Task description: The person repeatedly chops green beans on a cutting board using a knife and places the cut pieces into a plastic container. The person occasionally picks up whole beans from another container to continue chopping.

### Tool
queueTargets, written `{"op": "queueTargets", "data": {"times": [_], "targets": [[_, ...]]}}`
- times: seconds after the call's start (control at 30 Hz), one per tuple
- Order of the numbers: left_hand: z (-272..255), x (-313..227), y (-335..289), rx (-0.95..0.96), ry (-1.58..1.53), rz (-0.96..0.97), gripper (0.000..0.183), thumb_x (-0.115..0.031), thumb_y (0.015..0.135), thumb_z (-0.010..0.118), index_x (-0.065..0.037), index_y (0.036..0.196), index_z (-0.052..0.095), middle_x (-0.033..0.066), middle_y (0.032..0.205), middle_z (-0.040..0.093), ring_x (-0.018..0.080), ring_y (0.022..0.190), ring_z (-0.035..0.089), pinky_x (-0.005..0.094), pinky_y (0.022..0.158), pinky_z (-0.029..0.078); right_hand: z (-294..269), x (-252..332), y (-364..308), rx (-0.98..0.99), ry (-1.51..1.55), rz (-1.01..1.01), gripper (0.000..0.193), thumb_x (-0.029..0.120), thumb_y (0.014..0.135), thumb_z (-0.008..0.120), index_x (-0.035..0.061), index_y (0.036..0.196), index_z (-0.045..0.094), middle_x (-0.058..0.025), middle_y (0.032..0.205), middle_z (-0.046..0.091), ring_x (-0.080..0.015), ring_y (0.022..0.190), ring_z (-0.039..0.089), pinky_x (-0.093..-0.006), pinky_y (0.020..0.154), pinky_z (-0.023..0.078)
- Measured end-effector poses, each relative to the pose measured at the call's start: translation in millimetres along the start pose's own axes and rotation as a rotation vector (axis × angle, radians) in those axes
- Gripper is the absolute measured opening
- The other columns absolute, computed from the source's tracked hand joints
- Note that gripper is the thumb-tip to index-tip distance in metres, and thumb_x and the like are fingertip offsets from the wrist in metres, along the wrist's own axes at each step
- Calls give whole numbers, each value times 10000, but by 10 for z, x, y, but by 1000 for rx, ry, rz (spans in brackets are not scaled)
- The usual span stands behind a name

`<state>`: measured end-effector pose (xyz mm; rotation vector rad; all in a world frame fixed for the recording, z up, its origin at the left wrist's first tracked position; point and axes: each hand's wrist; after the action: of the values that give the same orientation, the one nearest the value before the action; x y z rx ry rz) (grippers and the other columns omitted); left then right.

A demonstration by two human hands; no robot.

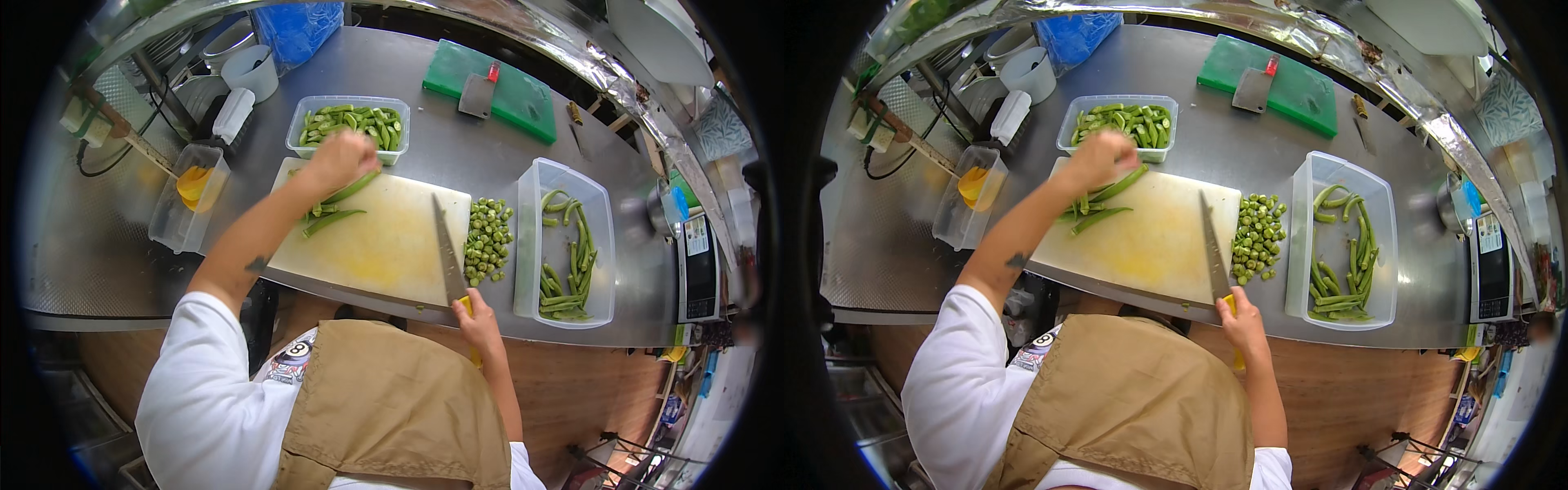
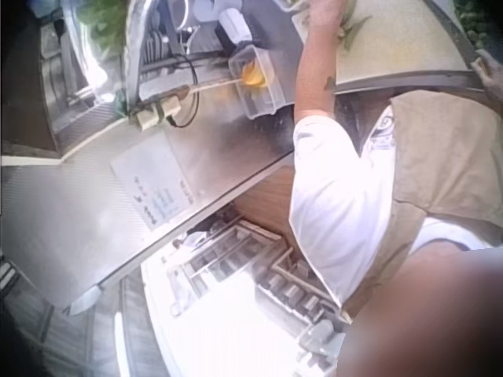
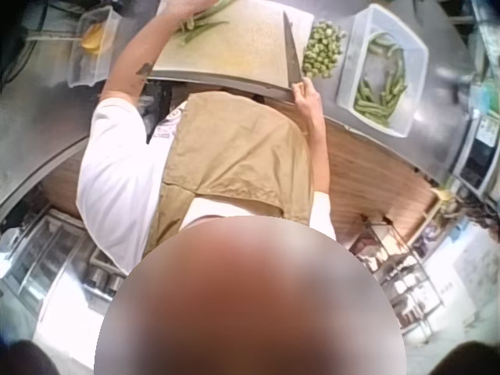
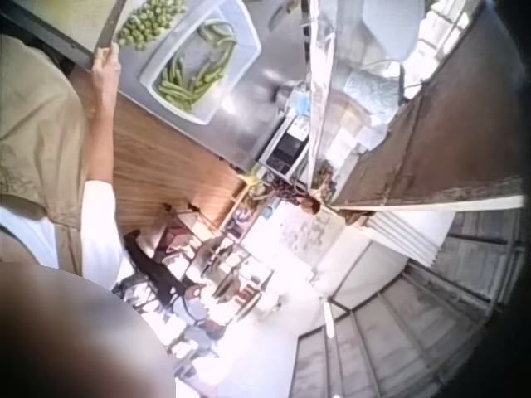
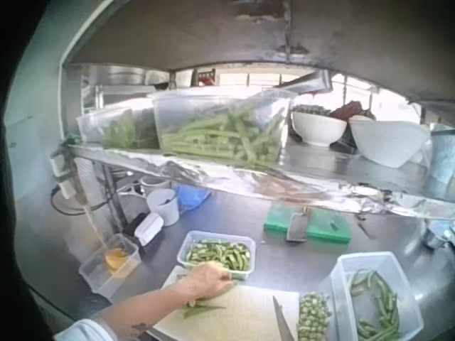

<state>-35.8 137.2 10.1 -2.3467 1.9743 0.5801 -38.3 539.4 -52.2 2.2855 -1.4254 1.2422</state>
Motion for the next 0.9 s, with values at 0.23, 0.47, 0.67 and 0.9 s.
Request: {"op": "queueTargets", "data": {"times": [0.23, 0.47, 0.67, 0.9], "targets": [[706, 9, -1117, 15, 329, -1, 204, -65, 804, 605, -101, 997, 660, 75, 989, 605, 282, 935, 601, 405, 774, 490, 57, 42, -255, 80, -216, -58, 339, 311, 947, 574, 100, 1200, 495, -259, 845, 673, -477, 820, 642, -545, 708, 504], [895, -520, -1038, 51, 4, 78, 217, -59, 797, 598, -111, 1002, 645, 59, 983, 593, 252, 1022, 577, 397, 848, 463, -60, 20, -451, -60, -180, 30, 329, 300, 953, 569, 91, 1197, 497, -257, 856, 672, -477, 819, 638, -549, 708, 493], [985, -1147, -1147, 84, -107, 654, 268, -90, 810, 613, -205, 1050, 644, -12, 1028, 583, 192, 1056, 545, 458, 944, 368, -333, 17, -794, -116, -87, 62, 308, 253, 947, 591, 76, 1186, 512, -212, 816, 670, -437, 758, 641, -503, 655, 489], [1163, -1364, -1342, 148, 150, 809, 83, -161, 825, 563, -192, 865, 628, -21, 915, 537, 162, 978, 494, 392, 949, 285, -348, 51, -978, -209, -29, 57, 289, 211, 945, 594, 62, 1181, 518, -187, 801, 666, -413, 734, 639, -476, 633, 483]]}}
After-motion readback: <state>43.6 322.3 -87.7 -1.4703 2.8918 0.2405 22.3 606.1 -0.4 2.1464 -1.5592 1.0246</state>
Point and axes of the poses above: each hand's wrist, its own y-axis towards the middle knuckle, its own z-axis out of the palm, x = y × z
